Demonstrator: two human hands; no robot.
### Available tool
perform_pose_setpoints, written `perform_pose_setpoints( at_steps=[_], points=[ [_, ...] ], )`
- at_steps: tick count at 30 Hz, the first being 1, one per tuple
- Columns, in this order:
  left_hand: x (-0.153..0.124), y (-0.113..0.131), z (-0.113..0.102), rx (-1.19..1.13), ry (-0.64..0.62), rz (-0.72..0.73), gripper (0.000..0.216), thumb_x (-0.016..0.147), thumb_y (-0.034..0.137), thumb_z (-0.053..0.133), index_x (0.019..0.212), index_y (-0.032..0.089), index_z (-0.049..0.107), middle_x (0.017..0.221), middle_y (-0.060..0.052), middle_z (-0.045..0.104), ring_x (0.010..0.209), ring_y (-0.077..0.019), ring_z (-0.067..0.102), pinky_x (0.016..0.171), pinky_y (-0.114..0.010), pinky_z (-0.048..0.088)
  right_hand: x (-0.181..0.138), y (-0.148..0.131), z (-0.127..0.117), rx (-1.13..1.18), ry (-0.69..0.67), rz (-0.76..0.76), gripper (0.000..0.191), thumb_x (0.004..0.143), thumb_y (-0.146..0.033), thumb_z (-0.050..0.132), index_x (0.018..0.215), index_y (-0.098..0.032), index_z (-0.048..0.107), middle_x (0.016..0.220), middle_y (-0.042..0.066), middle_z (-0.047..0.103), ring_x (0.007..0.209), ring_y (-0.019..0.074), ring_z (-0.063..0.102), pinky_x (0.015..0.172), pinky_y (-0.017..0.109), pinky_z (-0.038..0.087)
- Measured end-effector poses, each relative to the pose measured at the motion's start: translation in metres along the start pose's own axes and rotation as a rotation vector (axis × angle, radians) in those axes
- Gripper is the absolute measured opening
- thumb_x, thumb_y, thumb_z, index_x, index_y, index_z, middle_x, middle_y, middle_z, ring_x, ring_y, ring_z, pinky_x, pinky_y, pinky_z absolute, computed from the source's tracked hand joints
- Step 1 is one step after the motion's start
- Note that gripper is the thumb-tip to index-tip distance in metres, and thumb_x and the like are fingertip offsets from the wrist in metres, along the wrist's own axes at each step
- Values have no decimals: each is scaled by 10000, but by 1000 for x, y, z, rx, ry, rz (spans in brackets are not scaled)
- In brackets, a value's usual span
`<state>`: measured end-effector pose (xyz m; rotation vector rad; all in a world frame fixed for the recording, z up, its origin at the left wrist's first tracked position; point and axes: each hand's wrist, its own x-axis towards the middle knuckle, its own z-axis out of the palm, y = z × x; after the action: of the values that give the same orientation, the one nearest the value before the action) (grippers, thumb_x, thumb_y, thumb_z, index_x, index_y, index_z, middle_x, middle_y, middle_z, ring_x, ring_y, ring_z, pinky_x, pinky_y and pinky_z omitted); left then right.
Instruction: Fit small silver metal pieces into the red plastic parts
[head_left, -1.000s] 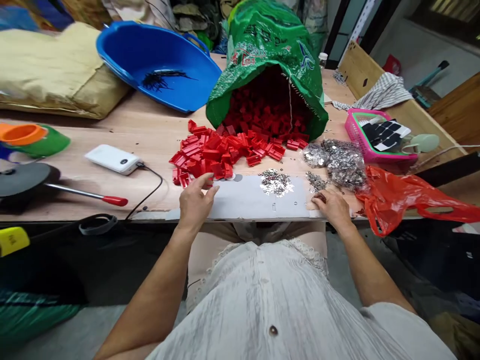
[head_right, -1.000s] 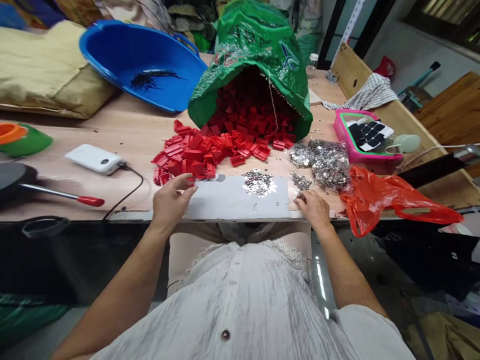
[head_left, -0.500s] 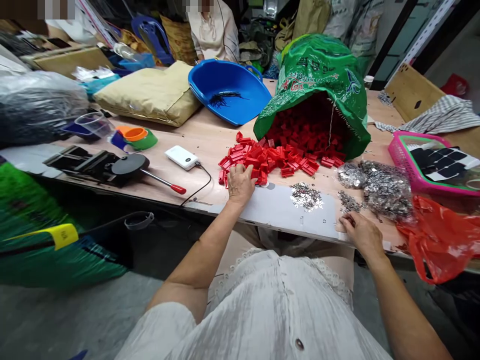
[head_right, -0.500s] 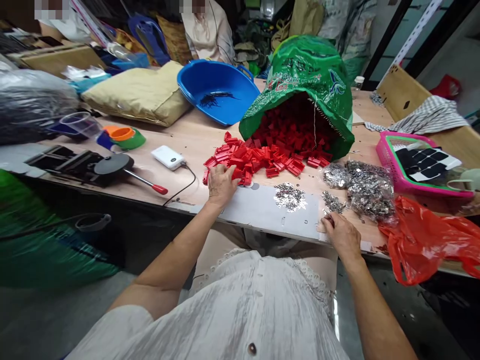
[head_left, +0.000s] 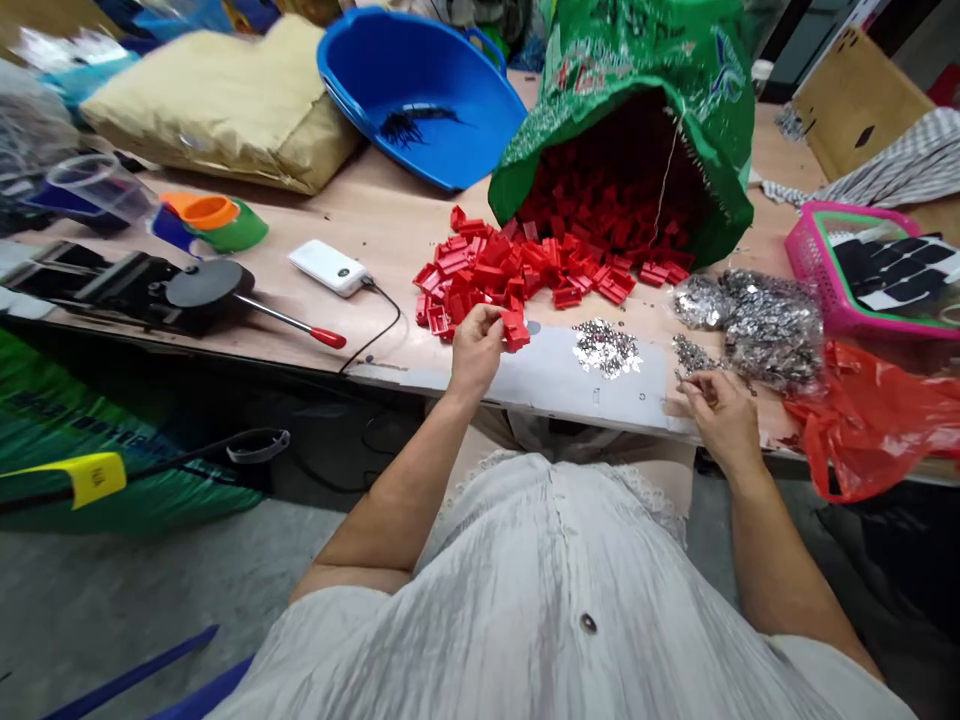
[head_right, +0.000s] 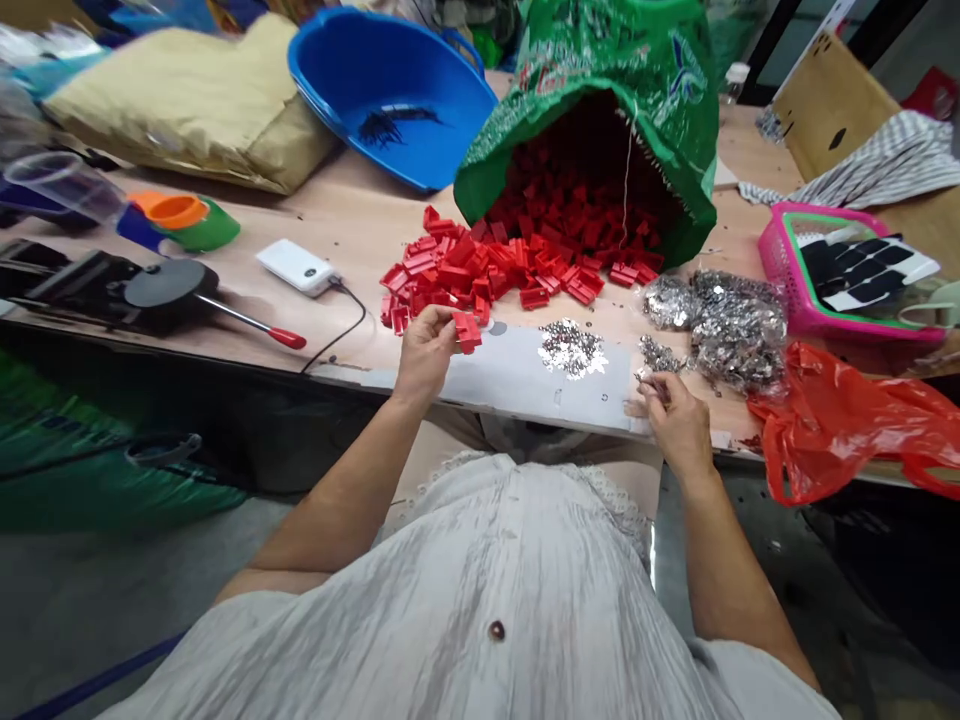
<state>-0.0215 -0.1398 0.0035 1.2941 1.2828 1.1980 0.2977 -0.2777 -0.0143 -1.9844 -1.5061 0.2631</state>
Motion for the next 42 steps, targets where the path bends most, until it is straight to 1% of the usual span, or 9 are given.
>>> perform_pose_setpoints(
  at_steps=[4,8,11,15,20,27,34,37,42],
  points=[
    [-31,12,13,-486,-250,-318,193,828,246,602,974,202,484,972,-41,701,827,-186,715,725,-339,566,-3,-19,10,193,-21,16,244,874,-415,562,963,-207,653,892,36,707,728,171,622,656,284,481],
    [-50,21,15,-692,-409,-548,278,857,211,571,1131,184,531,1074,-89,692,921,-215,715,736,-306,576,-9,-41,16,273,-72,-13,225,857,-404,596,907,-194,663,762,5,656,613,125,532,598,250,428],
    [-59,20,18,-764,-465,-644,328,853,155,574,1180,148,551,1049,-104,694,962,-215,707,857,-315,561,-14,-60,18,345,-120,-34,204,859,-390,604,887,-197,666,714,-11,622,590,112,487,578,237,396],
    [-68,14,27,-833,-489,-680,313,876,173,584,1184,132,549,977,-105,697,1011,-231,693,1022,-392,477,-22,-81,21,477,-193,-24,210,864,-405,616,893,-203,660,705,-13,600,583,113,456,553,238,375],
    [-75,5,34,-914,-493,-758,387,936,345,534,1311,253,518,1053,-77,677,958,-225,687,962,-476,496,-29,-97,26,588,-271,-6,220,865,-423,631,889,-207,664,665,-23,577,550,108,435,522,236,369],
    [-81,4,40,-971,-476,-713,346,917,188,537,1258,167,593,1056,-90,664,968,-161,645,997,-353,487,-32,-107,29,640,-301,-29,202,890,-395,608,932,-211,678,800,8,674,638,128,553,577,239,429],
    [-86,6,38,-948,-547,-749,474,867,110,593,1329,188,520,999,-50,672,879,-124,678,1021,-317,473,-33,-107,28,707,-321,7,199,881,-406,628,923,-215,664,812,18,703,657,145,606,628,262,474],
    [-85,3,35,-951,-615,-764,414,831,64,602,1238,137,581,1012,-65,677,919,-149,688,1074,-347,436,-33,-105,26,703,-295,-10,203,884,-410,625,921,-213,659,795,18,695,642,142,595,617,261,466],
    [-81,3,31,-950,-568,-632,263,791,132,693,1050,115,653,1011,-65,689,975,-183,690,1072,-328,431,-32,-104,20,591,-213,-62,179,885,-380,631,890,-206,672,698,-12,636,555,107,464,534,239,372]
  ],
)
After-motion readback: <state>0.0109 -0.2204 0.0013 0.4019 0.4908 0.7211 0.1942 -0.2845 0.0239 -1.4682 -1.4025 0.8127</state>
